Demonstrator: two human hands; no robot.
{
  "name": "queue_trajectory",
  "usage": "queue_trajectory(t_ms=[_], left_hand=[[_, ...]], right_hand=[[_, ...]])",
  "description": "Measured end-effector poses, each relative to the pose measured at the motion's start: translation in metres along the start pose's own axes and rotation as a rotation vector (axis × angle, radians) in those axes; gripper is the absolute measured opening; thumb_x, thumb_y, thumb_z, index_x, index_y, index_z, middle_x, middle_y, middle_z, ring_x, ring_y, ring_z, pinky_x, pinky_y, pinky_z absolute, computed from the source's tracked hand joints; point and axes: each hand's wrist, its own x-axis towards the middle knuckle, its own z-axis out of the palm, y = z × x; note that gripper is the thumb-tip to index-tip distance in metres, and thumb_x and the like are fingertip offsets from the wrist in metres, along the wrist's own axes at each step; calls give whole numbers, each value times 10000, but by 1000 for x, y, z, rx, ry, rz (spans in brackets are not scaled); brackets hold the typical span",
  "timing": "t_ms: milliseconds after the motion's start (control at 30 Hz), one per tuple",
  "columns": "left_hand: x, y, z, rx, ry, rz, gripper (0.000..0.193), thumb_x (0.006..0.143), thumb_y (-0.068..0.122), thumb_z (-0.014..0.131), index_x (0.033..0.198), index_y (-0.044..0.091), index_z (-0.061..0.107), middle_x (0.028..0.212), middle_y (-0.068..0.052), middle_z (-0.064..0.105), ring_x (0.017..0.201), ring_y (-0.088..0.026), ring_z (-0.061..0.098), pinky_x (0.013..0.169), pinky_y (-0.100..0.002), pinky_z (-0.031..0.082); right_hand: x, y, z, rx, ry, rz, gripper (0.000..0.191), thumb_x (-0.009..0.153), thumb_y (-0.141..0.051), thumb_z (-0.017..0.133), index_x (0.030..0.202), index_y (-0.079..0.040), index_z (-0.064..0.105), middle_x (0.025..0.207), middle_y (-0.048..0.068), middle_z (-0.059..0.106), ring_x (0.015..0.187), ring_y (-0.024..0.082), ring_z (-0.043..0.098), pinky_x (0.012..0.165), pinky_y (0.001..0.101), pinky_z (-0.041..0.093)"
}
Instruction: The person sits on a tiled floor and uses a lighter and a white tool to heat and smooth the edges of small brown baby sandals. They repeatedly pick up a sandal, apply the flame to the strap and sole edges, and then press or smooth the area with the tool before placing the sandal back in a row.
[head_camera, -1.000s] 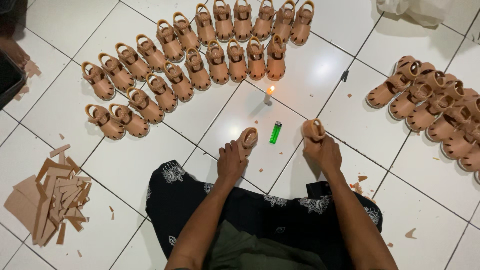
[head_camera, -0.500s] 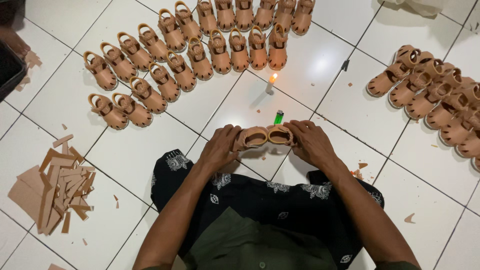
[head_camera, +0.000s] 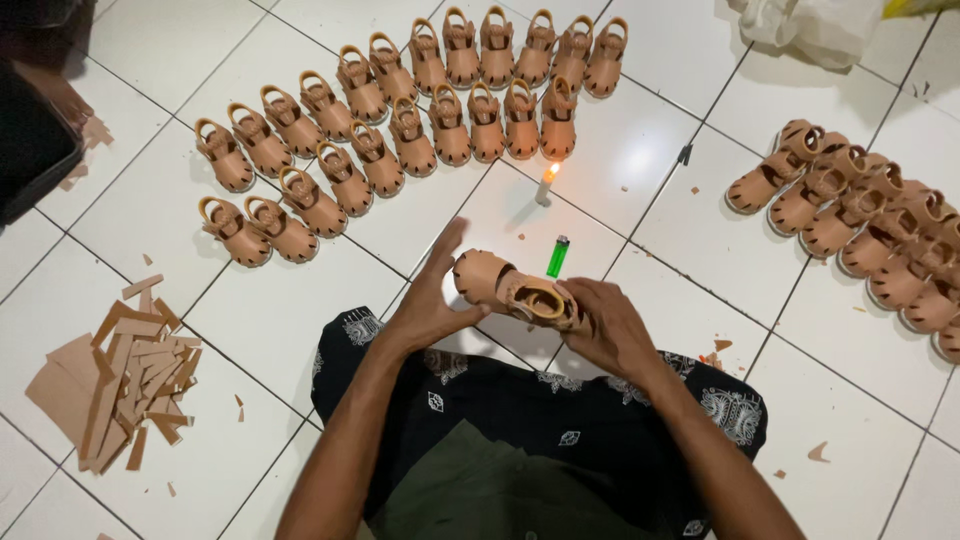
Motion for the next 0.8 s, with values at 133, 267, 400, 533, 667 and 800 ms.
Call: queue_trajectory(t_ms=[133, 267, 400, 533, 667, 800], left_hand=[[-15, -9, 42, -901, 230, -280, 905, 899, 672, 471, 1608, 144, 272, 1597, -208, 379, 1423, -290, 431, 1108, -472, 410], [-18, -21, 90, -1239, 204, -164, 880, 1023, 716, 364, 1564, 22, 331, 1444, -209, 527, 1341, -307, 523, 1127, -457, 461], [-10, -23, 93, -1253, 314, -292, 782, 991, 674, 356, 1497, 79, 394, 1315, -109, 614, 1194, -229, 632, 1015, -397, 559], [-7, -11, 88, -1221, 184, -335, 755, 1005, 677, 362, 1409, 46, 460, 1169, -128, 635, 1000, -215, 689, 820, -365, 613], [-5, 1, 90, -1094, 213, -504, 751, 917, 663, 398, 1391, 85, 474, 1224, -77, 655, 1048, -159, 700, 852, -294, 631], [5, 4, 91, -984, 133, -497, 801, 978, 691, 405, 1345, -11, 520, 1152, -158, 653, 967, -234, 673, 776, -367, 598]], right_hand=[[-10, -39, 18, 277, 49, 218, 628, 747, -247, 802, 1320, -65, 621, 1285, 132, 661, 1193, 305, 612, 1023, 428, 505], [-13, -78, 47, 396, 81, 357, 657, 766, -286, 810, 1321, -31, 567, 1263, 191, 629, 1135, 320, 676, 950, 414, 572], [-21, -97, 50, 230, 352, 52, 998, 830, -354, 810, 1544, 77, 261, 1362, 248, 540, 1184, 403, 616, 945, 458, 534], [-19, -95, 39, 234, 342, -33, 946, 862, -347, 806, 1563, 10, 281, 1449, 285, 481, 1246, 441, 585, 974, 473, 544], [-15, -88, 29, 307, 197, 118, 766, 918, -282, 755, 1547, -59, 379, 1417, 220, 537, 1126, 357, 673, 860, 422, 602], [-11, -76, 20, 237, 186, 146, 679, 890, -272, 772, 1439, -29, 455, 1220, 177, 607, 980, 333, 688, 757, 434, 580]])
